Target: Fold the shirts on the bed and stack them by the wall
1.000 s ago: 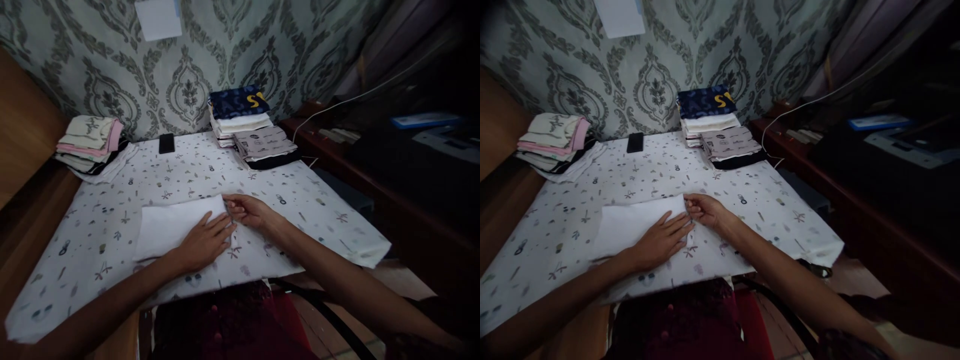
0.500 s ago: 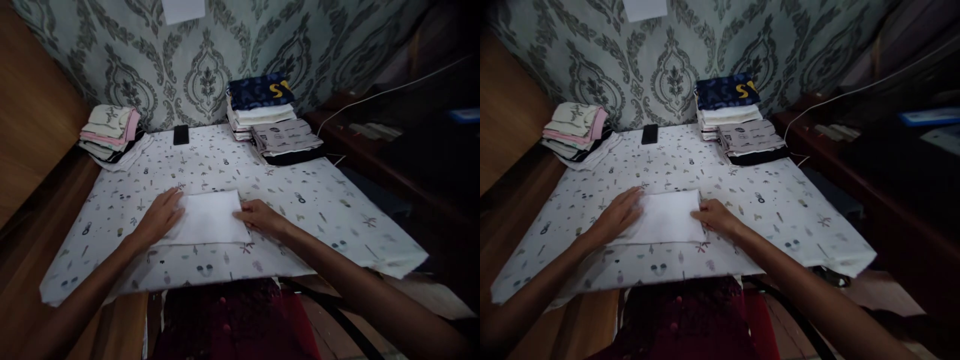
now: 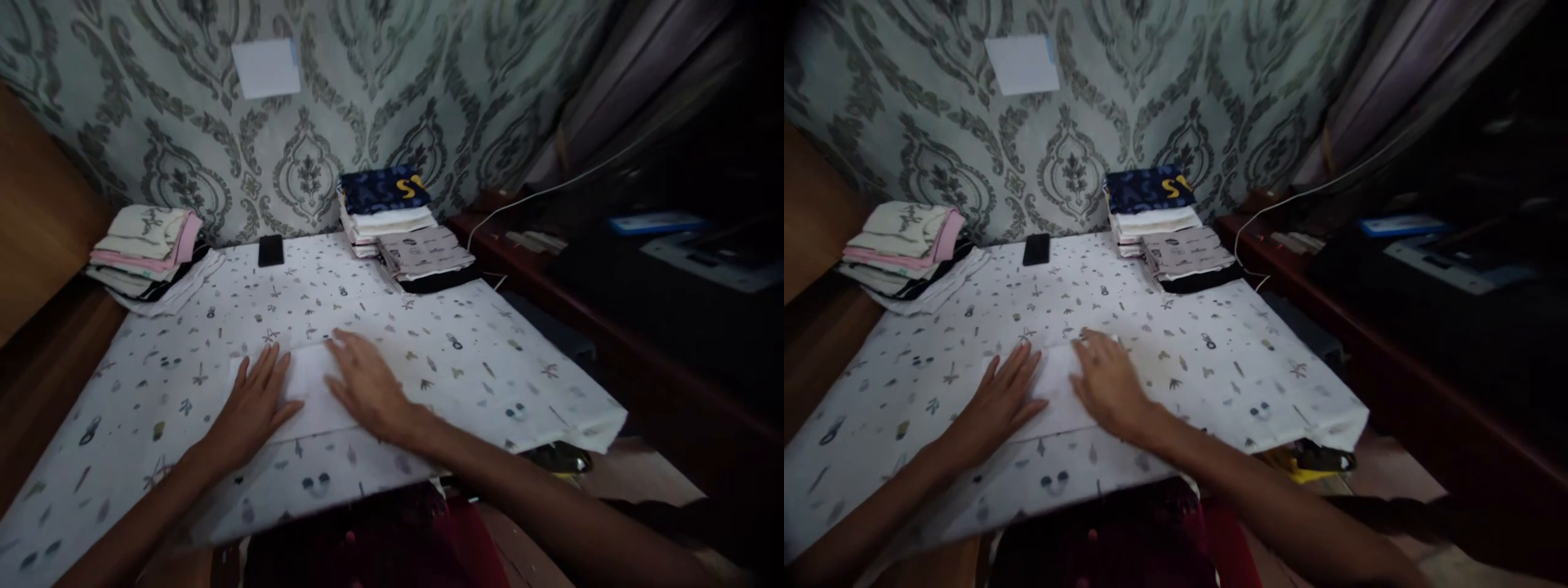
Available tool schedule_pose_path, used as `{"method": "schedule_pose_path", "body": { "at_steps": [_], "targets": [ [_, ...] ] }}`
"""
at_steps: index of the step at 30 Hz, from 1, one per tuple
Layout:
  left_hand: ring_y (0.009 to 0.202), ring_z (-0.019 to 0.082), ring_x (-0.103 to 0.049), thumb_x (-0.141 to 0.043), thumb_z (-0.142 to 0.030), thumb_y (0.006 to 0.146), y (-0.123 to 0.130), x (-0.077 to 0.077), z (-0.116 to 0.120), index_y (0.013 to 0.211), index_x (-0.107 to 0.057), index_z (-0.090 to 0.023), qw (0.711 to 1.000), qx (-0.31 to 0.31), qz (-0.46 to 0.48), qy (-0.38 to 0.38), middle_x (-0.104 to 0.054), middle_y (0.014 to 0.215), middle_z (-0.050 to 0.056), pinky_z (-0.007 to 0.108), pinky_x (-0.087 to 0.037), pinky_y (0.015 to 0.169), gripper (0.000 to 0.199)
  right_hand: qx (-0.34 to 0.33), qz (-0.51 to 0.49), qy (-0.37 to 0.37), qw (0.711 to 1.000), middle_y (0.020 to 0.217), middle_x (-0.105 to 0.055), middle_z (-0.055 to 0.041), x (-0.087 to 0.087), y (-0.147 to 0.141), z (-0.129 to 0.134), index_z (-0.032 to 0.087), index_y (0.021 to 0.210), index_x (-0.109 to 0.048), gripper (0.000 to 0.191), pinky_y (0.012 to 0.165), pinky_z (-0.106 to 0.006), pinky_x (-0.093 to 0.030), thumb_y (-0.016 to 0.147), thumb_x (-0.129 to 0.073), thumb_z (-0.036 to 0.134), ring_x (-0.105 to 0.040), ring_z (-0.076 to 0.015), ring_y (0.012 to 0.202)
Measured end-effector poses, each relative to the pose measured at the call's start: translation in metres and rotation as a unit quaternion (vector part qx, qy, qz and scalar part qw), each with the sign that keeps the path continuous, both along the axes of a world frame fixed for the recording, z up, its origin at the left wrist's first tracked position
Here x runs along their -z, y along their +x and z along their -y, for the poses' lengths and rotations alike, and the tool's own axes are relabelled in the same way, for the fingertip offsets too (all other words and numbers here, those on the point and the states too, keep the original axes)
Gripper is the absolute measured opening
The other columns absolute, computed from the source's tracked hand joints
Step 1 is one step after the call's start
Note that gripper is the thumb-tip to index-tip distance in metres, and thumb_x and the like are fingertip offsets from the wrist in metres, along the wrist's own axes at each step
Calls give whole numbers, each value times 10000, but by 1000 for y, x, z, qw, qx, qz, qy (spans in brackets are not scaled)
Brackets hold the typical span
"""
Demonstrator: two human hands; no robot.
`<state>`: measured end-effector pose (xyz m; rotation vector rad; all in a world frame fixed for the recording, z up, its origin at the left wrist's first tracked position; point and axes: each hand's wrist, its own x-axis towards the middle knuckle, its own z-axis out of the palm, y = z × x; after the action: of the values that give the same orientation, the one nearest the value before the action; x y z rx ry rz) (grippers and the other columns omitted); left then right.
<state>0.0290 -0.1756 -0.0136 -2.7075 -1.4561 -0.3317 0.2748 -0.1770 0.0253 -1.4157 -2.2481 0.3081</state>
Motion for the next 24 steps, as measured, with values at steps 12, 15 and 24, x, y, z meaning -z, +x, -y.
{"method": "schedule_pose_path", "body": {
  "at_steps": [12, 15, 24],
  "targets": [
    [1434, 330, -401, -352, -527, 982, -51, 46, -14, 1558, -283, -217, 996, -44, -7, 72, -438, 1541, 170, 570, -353, 1113, 657, -42, 92, -83, 991, 1626, -249, -171, 27, 8, -3, 89, 1558, -283, 756, 1240, -488, -166, 1001, -319, 600, -158, -282, 1527],
    [1453, 324, -366, -352, -516, 981, -58, 34, -6, 1548, -277, -172, 996, -76, 13, 32, -425, 1545, 194, 553, -323, 1139, 668, 15, 89, -69, 994, 1616, -268, -205, 35, 19, 0, 61, 1546, -291, 731, 1226, -510, -197, 1004, -354, 548, -209, -312, 1512],
    [1058, 342, -585, -365, -603, 907, -58, -17, -11, 1202, -570, -133, 966, -243, 70, -60, -619, 1117, 162, 481, -488, 879, 591, 157, 31, -28, 987, 1222, -582, -191, 32, 39, -2, 121, 1160, -596, 377, 975, -499, -437, 930, -520, 410, -505, -338, 1128]
  ]
}}
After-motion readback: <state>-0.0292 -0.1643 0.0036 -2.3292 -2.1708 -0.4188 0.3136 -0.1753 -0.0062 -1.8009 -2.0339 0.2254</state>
